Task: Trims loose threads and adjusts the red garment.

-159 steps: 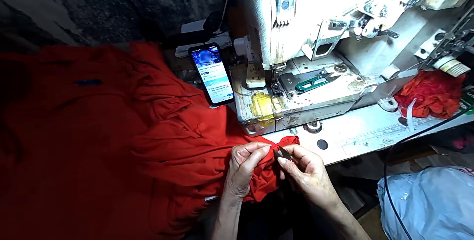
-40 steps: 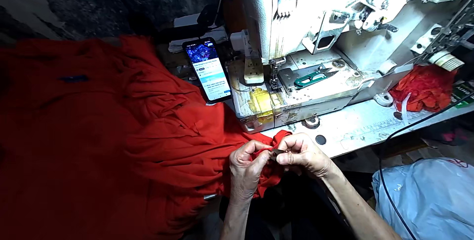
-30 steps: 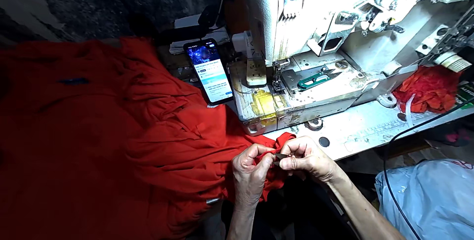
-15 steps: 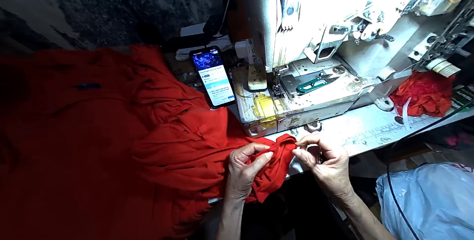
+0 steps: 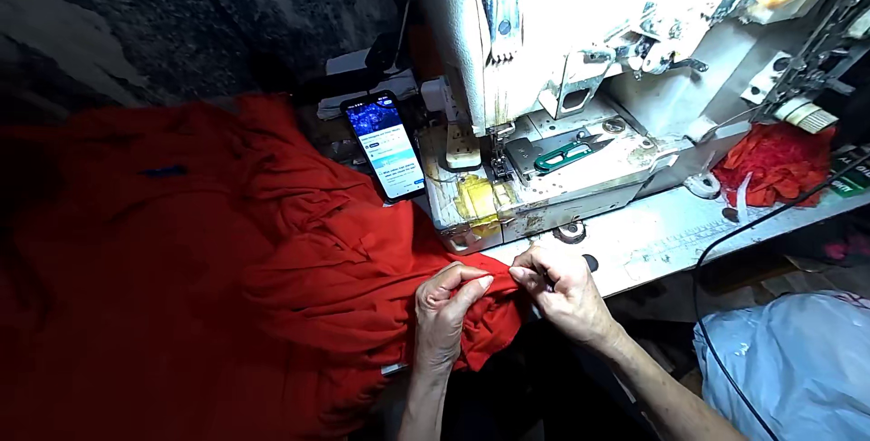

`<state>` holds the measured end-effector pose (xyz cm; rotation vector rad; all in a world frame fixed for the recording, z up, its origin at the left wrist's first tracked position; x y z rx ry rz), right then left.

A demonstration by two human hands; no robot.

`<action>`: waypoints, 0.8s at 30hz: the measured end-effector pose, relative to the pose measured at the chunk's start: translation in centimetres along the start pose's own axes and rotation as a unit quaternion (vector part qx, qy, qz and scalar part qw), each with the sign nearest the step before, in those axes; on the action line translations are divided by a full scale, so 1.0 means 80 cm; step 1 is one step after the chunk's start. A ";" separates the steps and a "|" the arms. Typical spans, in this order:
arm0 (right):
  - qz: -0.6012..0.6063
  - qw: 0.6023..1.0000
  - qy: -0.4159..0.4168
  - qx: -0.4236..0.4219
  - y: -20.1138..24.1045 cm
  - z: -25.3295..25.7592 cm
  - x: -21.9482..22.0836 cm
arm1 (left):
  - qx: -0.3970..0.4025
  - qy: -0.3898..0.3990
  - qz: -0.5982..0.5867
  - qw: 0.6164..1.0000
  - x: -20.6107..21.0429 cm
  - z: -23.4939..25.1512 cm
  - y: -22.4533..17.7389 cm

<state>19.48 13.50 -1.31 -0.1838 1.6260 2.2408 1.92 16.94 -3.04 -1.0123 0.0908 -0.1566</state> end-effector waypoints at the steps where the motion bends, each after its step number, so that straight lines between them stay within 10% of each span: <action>1: 0.017 0.999 0.005 0.037 -0.002 0.000 0.000 | -0.008 -0.005 -0.028 1.000 -0.002 -0.001 0.000; 7: 0.060 0.994 0.001 0.096 -0.016 0.007 0.010 | -0.066 0.040 -0.089 0.993 -0.013 0.005 0.004; 14: 0.033 0.983 -0.175 -0.033 -0.002 -0.025 0.005 | -0.047 0.044 -0.045 0.997 -0.007 0.006 0.001; 24: -0.026 0.994 -0.080 -0.070 0.000 -0.011 0.035 | -0.023 0.045 -0.020 0.999 -0.008 0.005 0.006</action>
Point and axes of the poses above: each hand's wrist, its own z-axis towards the middle knuckle, its own x-axis out of the palm, y = z × x, the point moved 2 cm from there along z, towards the middle knuckle, and after that the axes turned 12 degrees about x, right-handed, at the moved point
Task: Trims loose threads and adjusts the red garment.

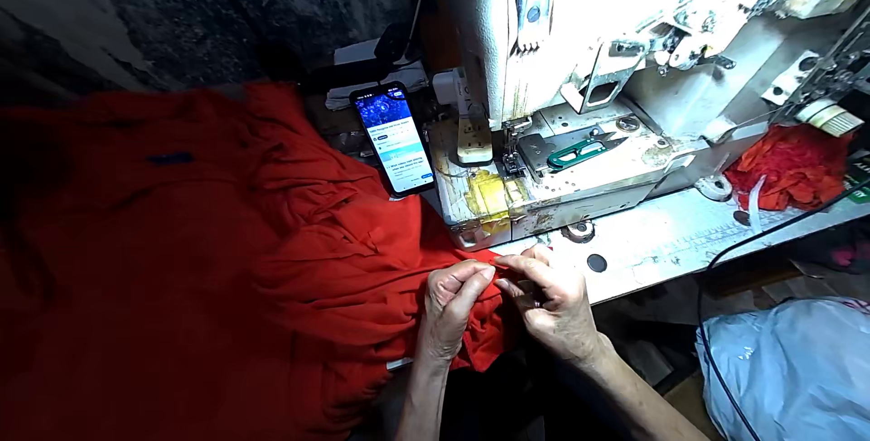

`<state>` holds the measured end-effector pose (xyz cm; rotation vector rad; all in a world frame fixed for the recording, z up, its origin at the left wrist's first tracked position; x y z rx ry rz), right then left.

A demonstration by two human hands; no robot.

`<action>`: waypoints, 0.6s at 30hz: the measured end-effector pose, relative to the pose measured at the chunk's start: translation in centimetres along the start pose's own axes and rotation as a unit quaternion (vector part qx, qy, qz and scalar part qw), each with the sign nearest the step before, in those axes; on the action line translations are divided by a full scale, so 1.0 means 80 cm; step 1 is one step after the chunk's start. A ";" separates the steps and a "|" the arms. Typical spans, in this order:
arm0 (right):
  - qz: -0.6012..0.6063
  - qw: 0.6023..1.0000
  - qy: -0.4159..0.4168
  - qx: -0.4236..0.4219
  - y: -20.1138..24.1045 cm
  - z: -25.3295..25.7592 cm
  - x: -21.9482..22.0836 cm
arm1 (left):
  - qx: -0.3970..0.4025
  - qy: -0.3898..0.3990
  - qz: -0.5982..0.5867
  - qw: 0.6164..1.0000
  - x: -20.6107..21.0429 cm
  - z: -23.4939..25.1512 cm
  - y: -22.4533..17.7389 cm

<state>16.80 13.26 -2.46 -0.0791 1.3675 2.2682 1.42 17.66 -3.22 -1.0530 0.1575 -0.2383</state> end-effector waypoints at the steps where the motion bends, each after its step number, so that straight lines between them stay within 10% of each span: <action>1: 0.011 1.000 -0.003 -0.010 -0.002 0.001 0.002 | 0.003 0.001 0.006 1.000 0.000 -0.001 0.001; 5: 0.152 0.986 -0.027 0.070 -0.001 0.001 0.004 | -0.003 0.011 -0.007 1.000 -0.002 -0.001 -0.001; 9: 0.375 0.887 -0.030 0.267 -0.001 -0.005 -0.006 | 0.017 0.038 0.009 0.999 -0.001 -0.001 -0.004; 18: 0.442 0.856 -0.009 0.267 0.004 -0.014 -0.007 | 0.040 0.027 0.092 0.995 0.019 -0.002 -0.009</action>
Point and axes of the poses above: each hand's wrist, its own z-axis towards the middle knuckle, its own x-axis out of the palm, y = z × x, the point moved 2 cm from there along z, towards the middle knuckle, and after that the axes turned 12 degrees about x, right-handed, at the moved point
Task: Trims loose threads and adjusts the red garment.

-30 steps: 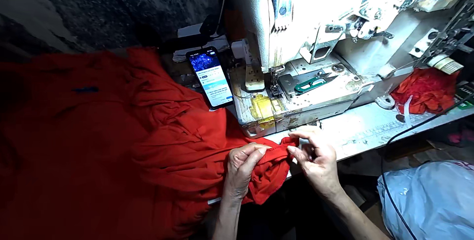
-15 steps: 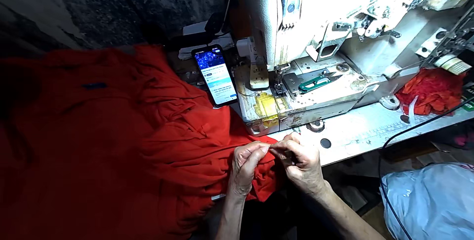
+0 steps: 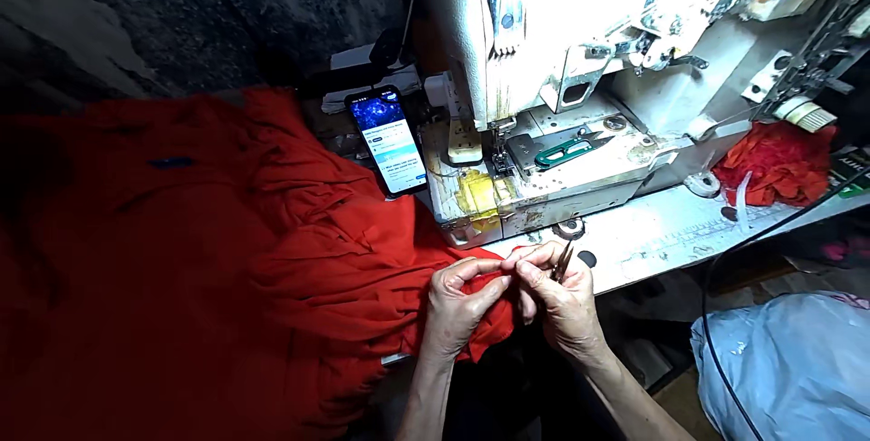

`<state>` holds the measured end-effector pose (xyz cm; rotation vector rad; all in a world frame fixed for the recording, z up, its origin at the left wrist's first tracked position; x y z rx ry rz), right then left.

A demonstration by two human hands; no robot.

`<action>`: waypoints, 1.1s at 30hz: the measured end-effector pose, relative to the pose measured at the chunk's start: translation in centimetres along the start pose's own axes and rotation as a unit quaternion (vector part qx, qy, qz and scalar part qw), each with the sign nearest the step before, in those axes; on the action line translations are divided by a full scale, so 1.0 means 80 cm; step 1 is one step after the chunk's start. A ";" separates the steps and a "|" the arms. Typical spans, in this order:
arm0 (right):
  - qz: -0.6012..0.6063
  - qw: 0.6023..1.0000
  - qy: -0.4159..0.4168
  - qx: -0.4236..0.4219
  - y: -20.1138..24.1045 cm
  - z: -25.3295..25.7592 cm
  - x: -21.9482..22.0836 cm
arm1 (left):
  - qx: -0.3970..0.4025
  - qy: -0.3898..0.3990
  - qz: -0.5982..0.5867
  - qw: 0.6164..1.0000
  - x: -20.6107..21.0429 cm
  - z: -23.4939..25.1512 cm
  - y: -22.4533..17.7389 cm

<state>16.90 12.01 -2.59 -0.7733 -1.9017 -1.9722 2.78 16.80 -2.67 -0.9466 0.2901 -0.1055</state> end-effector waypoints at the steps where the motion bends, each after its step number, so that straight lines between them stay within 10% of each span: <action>1: -0.002 1.000 0.007 0.004 -0.001 0.000 0.005 | 0.008 -0.001 0.000 1.000 0.001 -0.001 0.001; 6: -0.117 0.992 -0.045 -0.025 -0.004 -0.001 0.017 | 0.072 -0.006 0.074 0.995 0.009 -0.006 0.004; 16: 0.211 0.939 -0.081 0.259 0.003 -0.013 0.026 | 0.122 -0.029 0.150 0.981 0.015 -0.016 0.005; 33: 0.325 0.890 -0.046 0.316 -0.002 -0.021 0.021 | 0.161 -0.053 0.178 0.969 0.017 -0.022 0.004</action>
Point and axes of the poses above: each hand's wrist, its own z-axis towards the middle knuckle, its own x-axis out of the palm, y = z × x, the point moved 2 cm from there along z, towards the middle knuckle, and after that the axes turned 12 degrees about x, right-handed, at the moved point
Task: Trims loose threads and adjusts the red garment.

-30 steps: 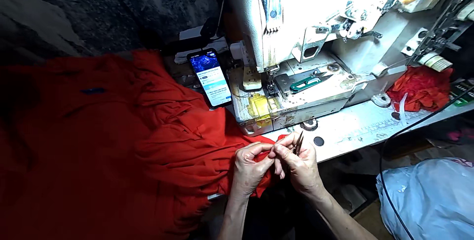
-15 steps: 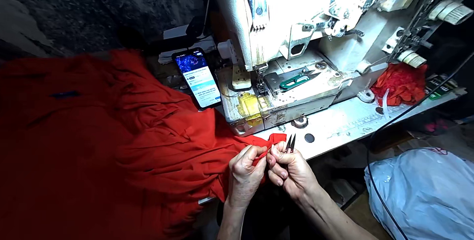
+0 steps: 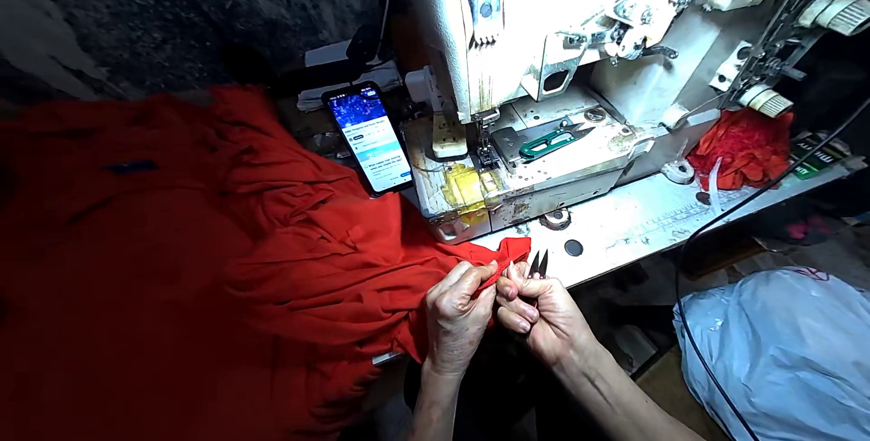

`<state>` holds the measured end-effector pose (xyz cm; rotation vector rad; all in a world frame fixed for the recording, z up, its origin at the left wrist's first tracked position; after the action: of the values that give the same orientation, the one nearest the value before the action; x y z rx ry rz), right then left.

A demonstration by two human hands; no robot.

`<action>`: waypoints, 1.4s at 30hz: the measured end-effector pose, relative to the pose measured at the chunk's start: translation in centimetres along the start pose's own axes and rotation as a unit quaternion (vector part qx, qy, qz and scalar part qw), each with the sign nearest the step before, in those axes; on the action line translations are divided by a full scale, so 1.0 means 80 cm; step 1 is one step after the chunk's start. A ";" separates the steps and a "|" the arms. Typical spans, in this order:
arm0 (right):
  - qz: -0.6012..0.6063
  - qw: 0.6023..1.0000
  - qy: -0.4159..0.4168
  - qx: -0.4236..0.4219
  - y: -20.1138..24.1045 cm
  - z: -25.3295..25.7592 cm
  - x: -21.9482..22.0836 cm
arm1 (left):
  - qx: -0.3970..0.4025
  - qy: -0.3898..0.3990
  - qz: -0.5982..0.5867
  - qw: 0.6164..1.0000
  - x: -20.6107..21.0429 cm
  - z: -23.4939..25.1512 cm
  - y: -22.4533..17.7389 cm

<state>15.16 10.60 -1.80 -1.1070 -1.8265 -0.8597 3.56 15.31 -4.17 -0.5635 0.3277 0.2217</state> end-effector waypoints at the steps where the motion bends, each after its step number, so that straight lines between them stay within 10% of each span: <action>1: 0.014 1.000 0.005 0.011 -0.001 -0.001 -0.001 | 0.002 0.002 0.003 1.000 0.000 -0.001 -0.001; 8: -0.183 0.977 -0.022 -0.111 -0.006 -0.003 0.000 | 0.000 0.005 -0.009 1.000 0.000 0.000 0.001; 12: -0.546 0.779 0.035 -0.305 0.012 -0.001 -0.004 | -0.034 0.012 -0.073 0.997 -0.006 0.004 0.004; 18: -0.710 0.550 -0.001 -0.441 0.068 0.011 -0.018 | -0.074 0.079 -0.090 0.990 -0.010 0.011 0.011; 19: -0.707 0.551 -0.022 -0.443 0.076 0.010 -0.021 | -0.105 0.064 -0.110 0.986 -0.015 0.012 0.013; 22: -0.573 0.725 -0.056 -0.377 0.090 -0.004 -0.018 | -0.153 0.049 -0.139 0.977 -0.021 0.017 0.016; 24: -0.561 0.730 -0.068 -0.384 0.095 -0.018 -0.012 | -0.169 0.064 -0.141 0.973 -0.022 0.020 0.014; 29: -0.754 0.399 -0.201 -0.482 0.151 -0.049 -0.016 | -0.180 0.048 -0.173 0.967 -0.025 0.021 0.018; 31: -0.787 0.342 -0.234 -0.456 0.157 -0.053 -0.024 | -0.182 0.047 -0.186 0.964 -0.024 0.021 0.020; 33: -0.771 0.376 -0.190 -0.478 0.137 -0.054 -0.020 | -0.183 0.050 -0.197 0.962 -0.021 0.022 0.019; 37: -0.679 0.617 0.023 -0.398 0.066 -0.025 0.006 | -0.181 0.043 -0.220 0.958 -0.019 0.021 0.012; 42: -0.651 0.675 0.001 -0.346 0.049 0.022 -0.004 | -0.159 -0.001 -0.236 0.959 -0.017 0.019 0.012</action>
<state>18.30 13.45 -2.28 0.1165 -2.2041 -2.5059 2.41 16.77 -2.92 -0.9401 0.1464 -0.1920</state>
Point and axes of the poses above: each hand's wrist, its own z-axis towards the middle knuckle, its own x-axis out of the palm, y = z × x, the point moved 2 cm from there along z, towards the middle knuckle, and after that the axes turned 12 degrees about x, right-handed, at the moved point
